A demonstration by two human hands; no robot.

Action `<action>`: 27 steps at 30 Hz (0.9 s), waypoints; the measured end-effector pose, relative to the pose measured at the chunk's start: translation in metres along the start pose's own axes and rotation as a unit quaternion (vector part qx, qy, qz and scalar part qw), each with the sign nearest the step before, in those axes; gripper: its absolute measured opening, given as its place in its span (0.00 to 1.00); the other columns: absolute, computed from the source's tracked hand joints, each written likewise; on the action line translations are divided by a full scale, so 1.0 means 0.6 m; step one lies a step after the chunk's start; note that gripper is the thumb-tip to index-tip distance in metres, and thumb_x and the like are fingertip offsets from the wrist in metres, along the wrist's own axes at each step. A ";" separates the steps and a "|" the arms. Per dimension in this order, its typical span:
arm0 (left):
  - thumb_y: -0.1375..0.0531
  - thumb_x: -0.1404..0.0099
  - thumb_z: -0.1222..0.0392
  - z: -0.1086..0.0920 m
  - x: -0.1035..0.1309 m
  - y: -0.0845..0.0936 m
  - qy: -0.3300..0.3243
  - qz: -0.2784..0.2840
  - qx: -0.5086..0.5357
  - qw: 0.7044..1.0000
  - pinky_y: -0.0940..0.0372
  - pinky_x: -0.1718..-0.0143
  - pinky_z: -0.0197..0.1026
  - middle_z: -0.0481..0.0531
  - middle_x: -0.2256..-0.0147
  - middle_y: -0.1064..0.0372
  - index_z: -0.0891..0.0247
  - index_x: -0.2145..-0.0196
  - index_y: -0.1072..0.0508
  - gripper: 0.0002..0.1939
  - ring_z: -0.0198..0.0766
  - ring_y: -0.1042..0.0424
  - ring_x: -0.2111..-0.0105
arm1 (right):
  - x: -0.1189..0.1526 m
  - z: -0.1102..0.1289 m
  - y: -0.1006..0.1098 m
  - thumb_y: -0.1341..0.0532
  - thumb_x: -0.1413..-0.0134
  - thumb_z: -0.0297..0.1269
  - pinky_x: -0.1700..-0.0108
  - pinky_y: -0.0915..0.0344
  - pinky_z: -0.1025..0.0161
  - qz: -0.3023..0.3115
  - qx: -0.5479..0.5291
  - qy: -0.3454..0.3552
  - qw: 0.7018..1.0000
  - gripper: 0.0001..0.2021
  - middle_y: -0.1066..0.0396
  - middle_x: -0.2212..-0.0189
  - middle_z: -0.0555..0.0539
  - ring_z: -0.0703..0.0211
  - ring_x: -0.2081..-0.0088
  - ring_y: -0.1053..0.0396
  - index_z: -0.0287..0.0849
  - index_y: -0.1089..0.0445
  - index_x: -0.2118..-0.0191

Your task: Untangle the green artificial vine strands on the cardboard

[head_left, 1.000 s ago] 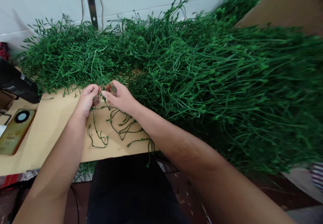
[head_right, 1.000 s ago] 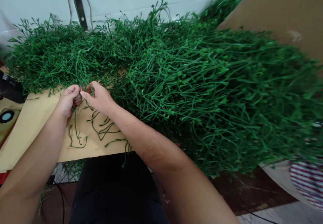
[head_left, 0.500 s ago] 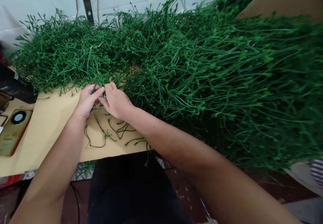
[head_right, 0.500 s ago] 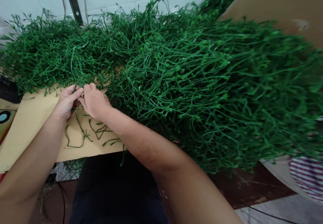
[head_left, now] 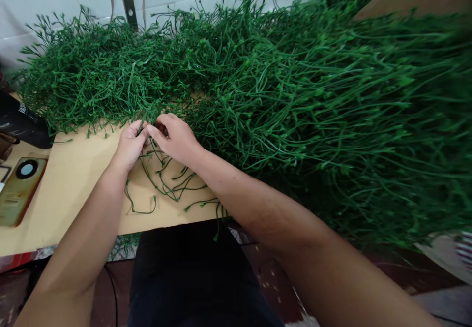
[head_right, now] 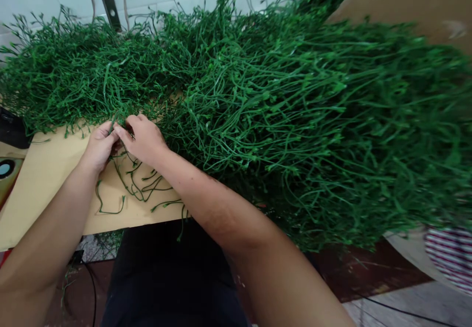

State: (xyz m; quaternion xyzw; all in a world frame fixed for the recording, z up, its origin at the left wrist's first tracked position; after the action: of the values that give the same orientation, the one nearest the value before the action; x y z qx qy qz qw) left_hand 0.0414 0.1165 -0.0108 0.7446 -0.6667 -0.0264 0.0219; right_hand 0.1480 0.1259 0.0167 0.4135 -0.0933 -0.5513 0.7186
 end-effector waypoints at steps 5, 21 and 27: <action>0.43 0.42 0.65 0.004 -0.004 0.004 0.008 -0.020 0.011 1.000 0.42 0.78 0.28 0.43 0.79 0.45 0.64 0.76 0.38 0.08 0.25 0.43 0.81 | -0.005 -0.005 0.009 0.51 0.42 0.36 0.63 0.46 0.65 -0.026 -0.005 -0.007 1.000 0.12 0.44 0.74 0.49 0.64 0.69 0.46 0.41 0.46 0.76; 0.43 0.45 0.66 -0.001 -0.007 0.001 -0.014 -0.013 -0.073 0.997 0.51 0.83 0.29 0.42 0.83 0.44 0.64 0.79 0.37 0.07 0.26 0.48 0.84 | -0.014 -0.017 0.004 0.46 0.48 0.33 0.65 0.45 0.63 -0.012 0.007 -0.032 0.999 0.11 0.43 0.76 0.50 0.63 0.70 0.45 0.42 0.47 0.79; 0.43 0.46 0.70 -0.003 -0.015 0.000 -0.036 -0.035 -0.093 0.994 0.51 0.81 0.29 0.42 0.84 0.46 0.65 0.81 0.39 0.09 0.26 0.48 0.82 | -0.013 -0.021 0.007 0.43 0.53 0.35 0.69 0.47 0.64 -0.006 -0.022 -0.061 0.998 0.10 0.44 0.79 0.52 0.66 0.74 0.48 0.42 0.46 0.79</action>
State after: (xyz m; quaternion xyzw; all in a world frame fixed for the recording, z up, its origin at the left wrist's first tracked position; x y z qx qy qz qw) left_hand 0.0404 0.1253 -0.0086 0.7608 -0.6352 -0.1159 0.0656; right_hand 0.1553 0.1390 0.0141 0.3634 -0.1225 -0.5815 0.7175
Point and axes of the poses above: each hand's wrist, its own x-axis away from the middle knuckle, its own y-axis out of the back of the hand, z = x × y, the point moved 8 cm from there along -x, towards the middle knuckle
